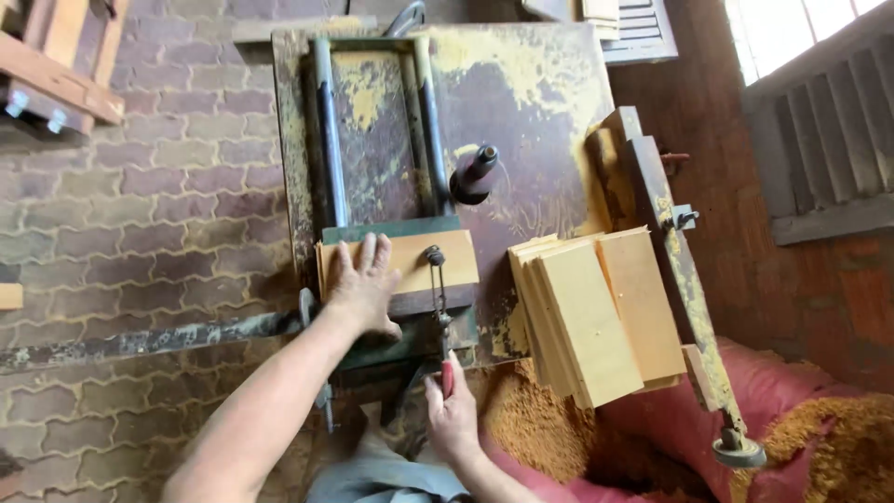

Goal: Marking and processing wooden boards using a measuring tape, pencil, and clamps in a workshop.

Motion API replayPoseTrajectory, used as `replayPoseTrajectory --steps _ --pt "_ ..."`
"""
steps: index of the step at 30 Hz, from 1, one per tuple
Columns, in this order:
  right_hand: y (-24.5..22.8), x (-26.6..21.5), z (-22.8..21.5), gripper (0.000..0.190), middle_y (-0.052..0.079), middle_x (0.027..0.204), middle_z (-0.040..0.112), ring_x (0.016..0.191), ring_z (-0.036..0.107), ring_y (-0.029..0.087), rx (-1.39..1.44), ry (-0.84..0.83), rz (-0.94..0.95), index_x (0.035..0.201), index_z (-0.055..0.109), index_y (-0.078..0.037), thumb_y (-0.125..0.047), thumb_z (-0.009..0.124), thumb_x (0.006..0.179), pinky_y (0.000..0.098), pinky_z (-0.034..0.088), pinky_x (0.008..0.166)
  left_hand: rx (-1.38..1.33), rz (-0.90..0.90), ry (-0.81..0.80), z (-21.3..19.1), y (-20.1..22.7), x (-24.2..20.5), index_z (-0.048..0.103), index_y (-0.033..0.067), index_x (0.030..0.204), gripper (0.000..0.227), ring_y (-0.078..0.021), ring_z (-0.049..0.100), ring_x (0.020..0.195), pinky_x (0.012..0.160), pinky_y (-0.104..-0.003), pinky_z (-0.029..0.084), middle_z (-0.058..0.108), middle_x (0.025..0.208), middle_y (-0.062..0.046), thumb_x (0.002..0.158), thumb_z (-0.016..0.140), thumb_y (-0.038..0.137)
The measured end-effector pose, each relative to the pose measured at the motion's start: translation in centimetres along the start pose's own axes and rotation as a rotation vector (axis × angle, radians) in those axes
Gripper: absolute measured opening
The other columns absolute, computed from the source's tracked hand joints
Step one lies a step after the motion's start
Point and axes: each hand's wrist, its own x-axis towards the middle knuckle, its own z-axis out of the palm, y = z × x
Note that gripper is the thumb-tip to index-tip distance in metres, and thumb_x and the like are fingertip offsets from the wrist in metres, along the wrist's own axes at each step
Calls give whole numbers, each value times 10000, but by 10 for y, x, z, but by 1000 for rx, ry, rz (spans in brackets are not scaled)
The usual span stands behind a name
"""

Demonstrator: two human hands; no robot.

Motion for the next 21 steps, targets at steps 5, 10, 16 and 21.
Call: replayPoseTrajectory --steps 5,10,16,21 --pt "-16 20 -3 581 177 1278 711 1164 701 265 -28 63 48 1498 434 -64 -86 613 946 338 526 975 47 57 49 -8 -15 16 602 150 1329 925 -472 -1 1515 1148 -776 53 42 1634 -318 671 700 793" --pt "-64 67 -9 575 193 1211 722 1097 721 310 19 15 148 1494 457 -136 -96 592 937 356 543 935 186 74 18 -37 -35 53 686 157 1240 856 -456 113 1525 1130 -764 153 159 1632 -314 677 676 802" --pt "-71 113 -3 625 222 1261 681 1175 656 370 -67 -3 174 1520 432 -117 -60 594 919 384 516 970 205 56 33 -57 -59 90 738 169 1144 809 -452 182 1491 1111 -741 208 232 1596 -316 612 756 779" --pt "-75 125 2 593 193 1299 693 1205 690 296 57 11 92 1506 454 -57 -6 579 929 346 519 999 133 73 104 -62 -67 93 775 147 1017 754 -435 231 1457 1094 -727 222 284 1559 -312 540 816 730"
